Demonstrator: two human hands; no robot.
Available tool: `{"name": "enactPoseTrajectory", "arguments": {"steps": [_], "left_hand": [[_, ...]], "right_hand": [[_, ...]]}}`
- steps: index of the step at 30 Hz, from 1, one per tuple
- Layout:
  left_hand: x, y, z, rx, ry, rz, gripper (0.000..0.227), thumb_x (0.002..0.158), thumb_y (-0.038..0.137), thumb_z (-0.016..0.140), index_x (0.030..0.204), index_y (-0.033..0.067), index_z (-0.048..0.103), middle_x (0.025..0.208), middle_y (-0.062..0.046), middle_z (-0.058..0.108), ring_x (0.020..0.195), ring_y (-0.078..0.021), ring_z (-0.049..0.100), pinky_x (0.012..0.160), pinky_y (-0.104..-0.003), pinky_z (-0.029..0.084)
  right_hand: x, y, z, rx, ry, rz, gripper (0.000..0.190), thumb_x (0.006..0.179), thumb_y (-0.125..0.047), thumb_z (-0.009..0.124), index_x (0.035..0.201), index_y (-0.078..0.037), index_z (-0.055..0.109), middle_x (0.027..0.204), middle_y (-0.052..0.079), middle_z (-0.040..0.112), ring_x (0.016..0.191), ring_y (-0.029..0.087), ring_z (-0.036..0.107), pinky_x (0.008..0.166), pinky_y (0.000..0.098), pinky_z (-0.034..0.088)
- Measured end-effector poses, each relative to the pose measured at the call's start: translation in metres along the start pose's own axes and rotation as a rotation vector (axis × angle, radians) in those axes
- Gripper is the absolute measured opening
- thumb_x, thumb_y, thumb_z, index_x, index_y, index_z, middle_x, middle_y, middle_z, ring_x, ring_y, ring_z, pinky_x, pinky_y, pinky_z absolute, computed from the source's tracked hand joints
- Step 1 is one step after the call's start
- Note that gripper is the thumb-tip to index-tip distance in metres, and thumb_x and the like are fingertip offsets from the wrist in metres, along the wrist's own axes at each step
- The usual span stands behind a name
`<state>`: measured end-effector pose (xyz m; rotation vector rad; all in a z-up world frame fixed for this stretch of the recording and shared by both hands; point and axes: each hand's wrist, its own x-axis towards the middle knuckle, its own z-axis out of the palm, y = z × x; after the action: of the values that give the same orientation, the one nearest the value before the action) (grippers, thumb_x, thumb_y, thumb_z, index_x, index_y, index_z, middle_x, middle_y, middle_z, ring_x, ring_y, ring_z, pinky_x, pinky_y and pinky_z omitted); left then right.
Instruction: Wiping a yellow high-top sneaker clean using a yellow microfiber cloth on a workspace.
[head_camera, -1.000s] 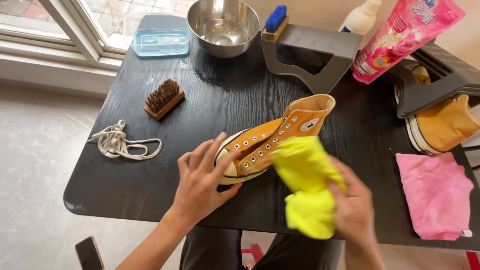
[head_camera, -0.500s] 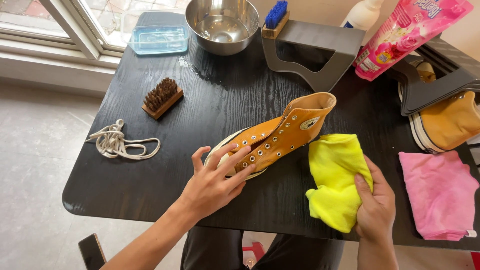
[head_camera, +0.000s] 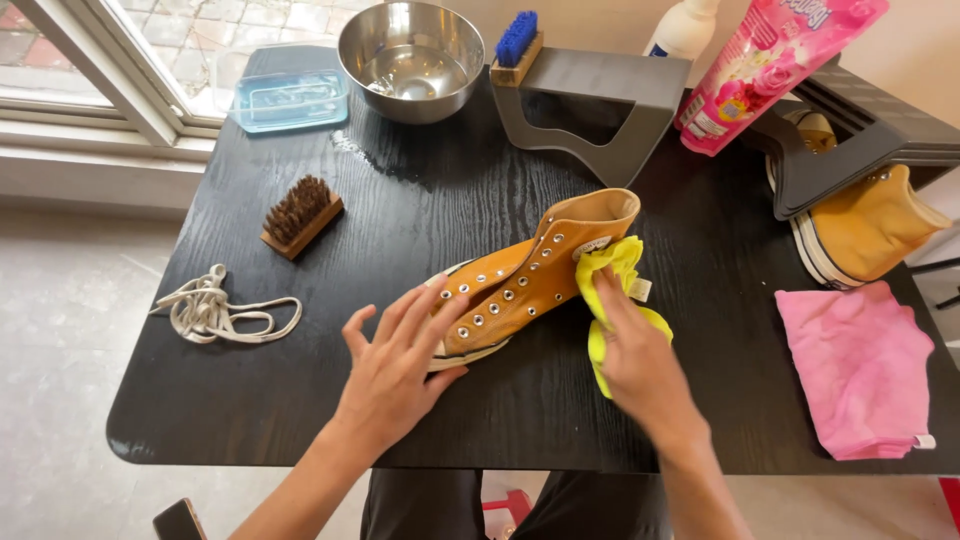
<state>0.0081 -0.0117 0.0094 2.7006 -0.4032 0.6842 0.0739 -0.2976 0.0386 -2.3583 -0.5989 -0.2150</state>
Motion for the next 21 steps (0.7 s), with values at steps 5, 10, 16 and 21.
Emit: {"name": "enactPoseTrajectory", "arguments": {"steps": [5, 10, 16, 21], "left_hand": [[0.009, -0.013, -0.011, -0.051, -0.129, -0.077, 0.108, 0.073, 0.035, 0.087, 0.163, 0.0196, 0.029, 0.164, -0.006, 0.037, 0.146, -0.0206, 0.038, 0.104, -0.062, 0.020], [0.011, -0.026, -0.009, -0.117, -0.249, -0.101, 0.109, 0.074, 0.038, 0.087, 0.163, 0.0214, 0.028, 0.159, -0.001, 0.043, 0.148, -0.0195, 0.035, 0.104, -0.065, 0.023], [0.013, -0.027, -0.011, -0.118, -0.259, -0.105, 0.100, 0.078, 0.041, 0.085, 0.162, 0.0232, 0.032, 0.153, 0.000, 0.049, 0.148, -0.0202, 0.035, 0.105, -0.065, 0.025], [0.018, -0.025, -0.019, -0.080, -0.314, -0.105, 0.092, 0.079, 0.041, 0.083, 0.158, 0.0292, 0.038, 0.153, 0.005, 0.047, 0.147, -0.0191, 0.034, 0.104, -0.069, 0.024]], "right_hand": [[-0.003, 0.013, -0.049, 0.051, 0.212, 0.253, 0.048, 0.099, -0.006, 0.052, 0.145, -0.012, 0.062, 0.134, 0.018, 0.067, 0.128, 0.039, 0.058, 0.108, 0.0502, 0.045], [0.006, 0.022, -0.062, 0.079, 0.472, 0.121, 0.049, 0.105, 0.004, 0.044, 0.153, 0.000, 0.053, 0.143, 0.024, 0.060, 0.134, 0.037, 0.055, 0.114, 0.0475, 0.041], [0.020, 0.035, -0.022, 0.101, 0.267, 0.038, 0.041, 0.105, -0.004, 0.048, 0.145, -0.001, 0.059, 0.134, 0.024, 0.066, 0.124, 0.042, 0.061, 0.104, 0.0508, 0.048], [0.000, 0.087, -0.028, -0.107, 0.014, 0.105, 0.042, 0.096, 0.006, 0.045, 0.129, -0.003, 0.069, 0.118, 0.018, 0.074, 0.111, 0.040, 0.070, 0.102, 0.0471, 0.052]]}}
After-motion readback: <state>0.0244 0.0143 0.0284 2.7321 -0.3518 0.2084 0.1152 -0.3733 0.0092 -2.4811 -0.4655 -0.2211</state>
